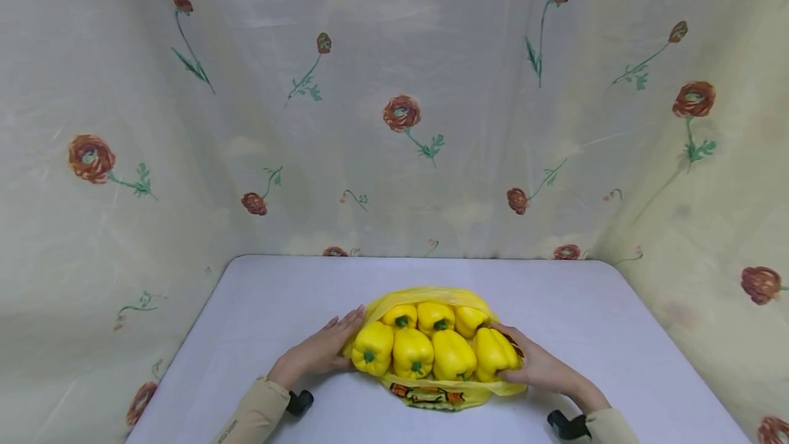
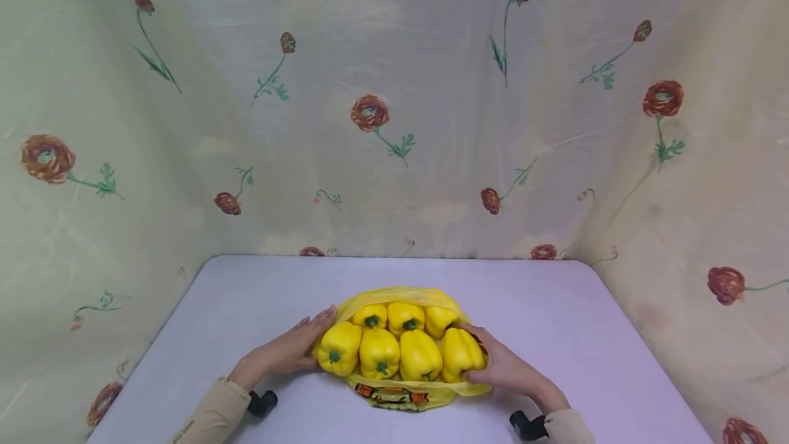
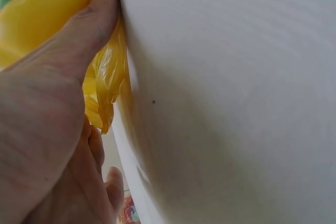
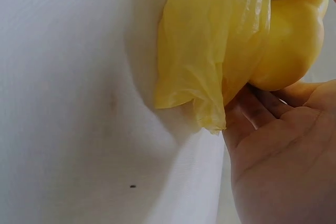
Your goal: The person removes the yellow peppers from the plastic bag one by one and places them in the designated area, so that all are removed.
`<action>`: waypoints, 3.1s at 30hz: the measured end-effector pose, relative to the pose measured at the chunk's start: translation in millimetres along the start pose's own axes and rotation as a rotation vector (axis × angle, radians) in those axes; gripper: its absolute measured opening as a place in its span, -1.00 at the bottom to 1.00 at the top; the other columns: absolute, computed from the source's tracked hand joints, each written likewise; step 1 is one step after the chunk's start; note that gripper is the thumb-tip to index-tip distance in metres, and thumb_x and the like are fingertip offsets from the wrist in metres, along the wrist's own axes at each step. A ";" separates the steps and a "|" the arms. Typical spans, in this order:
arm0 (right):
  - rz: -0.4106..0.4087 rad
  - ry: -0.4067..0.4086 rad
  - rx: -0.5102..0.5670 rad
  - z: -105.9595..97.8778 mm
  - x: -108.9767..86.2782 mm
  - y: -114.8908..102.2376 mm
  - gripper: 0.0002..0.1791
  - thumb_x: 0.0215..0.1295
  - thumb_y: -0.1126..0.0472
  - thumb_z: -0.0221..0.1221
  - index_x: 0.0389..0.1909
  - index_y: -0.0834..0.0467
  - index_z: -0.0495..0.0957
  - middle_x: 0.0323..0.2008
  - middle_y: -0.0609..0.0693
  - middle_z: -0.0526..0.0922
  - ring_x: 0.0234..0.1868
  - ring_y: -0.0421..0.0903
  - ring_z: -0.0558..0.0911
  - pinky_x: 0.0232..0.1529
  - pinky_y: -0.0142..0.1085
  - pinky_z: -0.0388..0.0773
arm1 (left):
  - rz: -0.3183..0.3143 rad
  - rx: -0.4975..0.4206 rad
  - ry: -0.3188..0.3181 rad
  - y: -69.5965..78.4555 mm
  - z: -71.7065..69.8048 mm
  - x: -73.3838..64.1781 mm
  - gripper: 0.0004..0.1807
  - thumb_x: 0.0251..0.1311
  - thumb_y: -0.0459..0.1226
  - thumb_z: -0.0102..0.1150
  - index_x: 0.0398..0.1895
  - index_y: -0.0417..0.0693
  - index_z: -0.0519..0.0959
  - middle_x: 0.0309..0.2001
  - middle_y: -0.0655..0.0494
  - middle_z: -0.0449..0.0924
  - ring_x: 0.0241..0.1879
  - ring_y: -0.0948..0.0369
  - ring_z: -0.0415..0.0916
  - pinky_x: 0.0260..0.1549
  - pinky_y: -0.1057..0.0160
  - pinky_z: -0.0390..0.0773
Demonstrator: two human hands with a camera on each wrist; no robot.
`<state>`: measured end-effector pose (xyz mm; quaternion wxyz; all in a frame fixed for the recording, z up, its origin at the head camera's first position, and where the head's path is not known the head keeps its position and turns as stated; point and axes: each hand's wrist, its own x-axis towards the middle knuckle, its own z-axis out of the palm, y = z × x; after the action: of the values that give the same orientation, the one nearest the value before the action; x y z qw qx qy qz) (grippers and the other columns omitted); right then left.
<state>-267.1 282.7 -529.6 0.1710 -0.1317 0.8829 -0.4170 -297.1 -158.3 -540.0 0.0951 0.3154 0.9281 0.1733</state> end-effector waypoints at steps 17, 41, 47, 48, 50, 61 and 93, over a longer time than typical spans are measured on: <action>0.002 0.032 -0.012 -0.4 0.1 0.9 0.00 0.02 -0.02 0.37 0.46 0.03 0.07 0.37 0.18 0.25 0.25 0.10 0.37 0.26 0.17 0.33 | -0.014 -0.046 -0.014 -3.4 1.9 1.9 0.07 0.17 0.04 0.22 0.56 0.01 -0.23 0.57 0.09 -0.27 0.54 0.10 -0.20 0.50 -0.04 -0.12; 0.002 0.064 -0.029 -2.9 -1.4 -6.2 -0.03 0.04 -0.01 0.38 0.44 0.01 0.09 0.38 0.17 0.22 0.25 0.10 0.37 0.22 0.13 0.40 | -0.051 -0.113 -0.009 -12.3 -4.3 -2.8 0.02 0.18 0.05 0.21 0.56 0.02 -0.16 0.57 0.11 -0.24 0.55 0.09 -0.20 0.50 -0.05 -0.14; 0.026 0.067 -0.010 -1.3 -1.1 -4.9 -0.01 0.01 0.00 0.39 0.44 0.02 0.09 0.38 0.18 0.23 0.24 0.10 0.38 0.23 0.17 0.39 | -0.076 -0.125 -0.004 -14.3 -4.7 -3.3 -0.04 0.24 0.08 0.11 0.55 0.01 -0.14 0.57 0.10 -0.20 0.54 0.08 -0.19 0.49 -0.06 -0.13; 0.026 0.067 -0.009 -1.1 -1.2 -4.7 -0.01 0.01 0.00 0.39 0.44 0.02 0.09 0.38 0.18 0.23 0.24 0.10 0.38 0.24 0.17 0.39 | -0.081 -0.125 -0.001 -15.0 -4.4 -3.2 -0.05 0.25 0.09 0.10 0.55 0.01 -0.14 0.57 0.11 -0.20 0.54 0.08 -0.19 0.50 -0.06 -0.12; 0.022 0.068 -0.010 -0.9 -1.6 -4.5 -0.01 0.01 -0.01 0.38 0.44 0.03 0.09 0.38 0.18 0.23 0.24 0.10 0.38 0.24 0.17 0.38 | -0.090 -0.120 0.000 -16.6 -4.1 -3.1 -0.04 0.24 0.11 0.09 0.55 0.03 -0.14 0.57 0.12 -0.19 0.54 0.09 -0.19 0.50 -0.05 -0.12; 0.019 0.072 -0.016 -2.3 -2.1 -3.1 -0.02 0.01 -0.01 0.38 0.44 0.01 0.10 0.39 0.19 0.22 0.26 0.13 0.36 0.24 0.20 0.36 | -0.066 -0.114 -0.005 -21.3 -4.5 -4.5 -0.04 0.23 0.14 0.08 0.55 0.03 -0.14 0.56 0.12 -0.18 0.55 0.07 -0.21 0.49 -0.08 -0.14; 0.008 0.062 0.008 1.1 -3.7 0.0 -0.04 0.04 -0.01 0.37 0.45 0.01 0.09 0.42 0.20 0.17 0.33 0.19 0.30 0.28 0.24 0.30 | 0.039 -0.482 -0.183 -14.1 -12.8 12.4 0.06 0.11 -0.58 0.04 0.55 0.26 -0.23 0.57 0.19 -0.40 0.55 0.08 -0.36 0.47 -0.15 -0.17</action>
<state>-263.4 283.3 -529.6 0.1460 -0.1143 0.8866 -0.4237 -318.3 -164.4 -534.4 0.2475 0.3160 0.8414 0.3619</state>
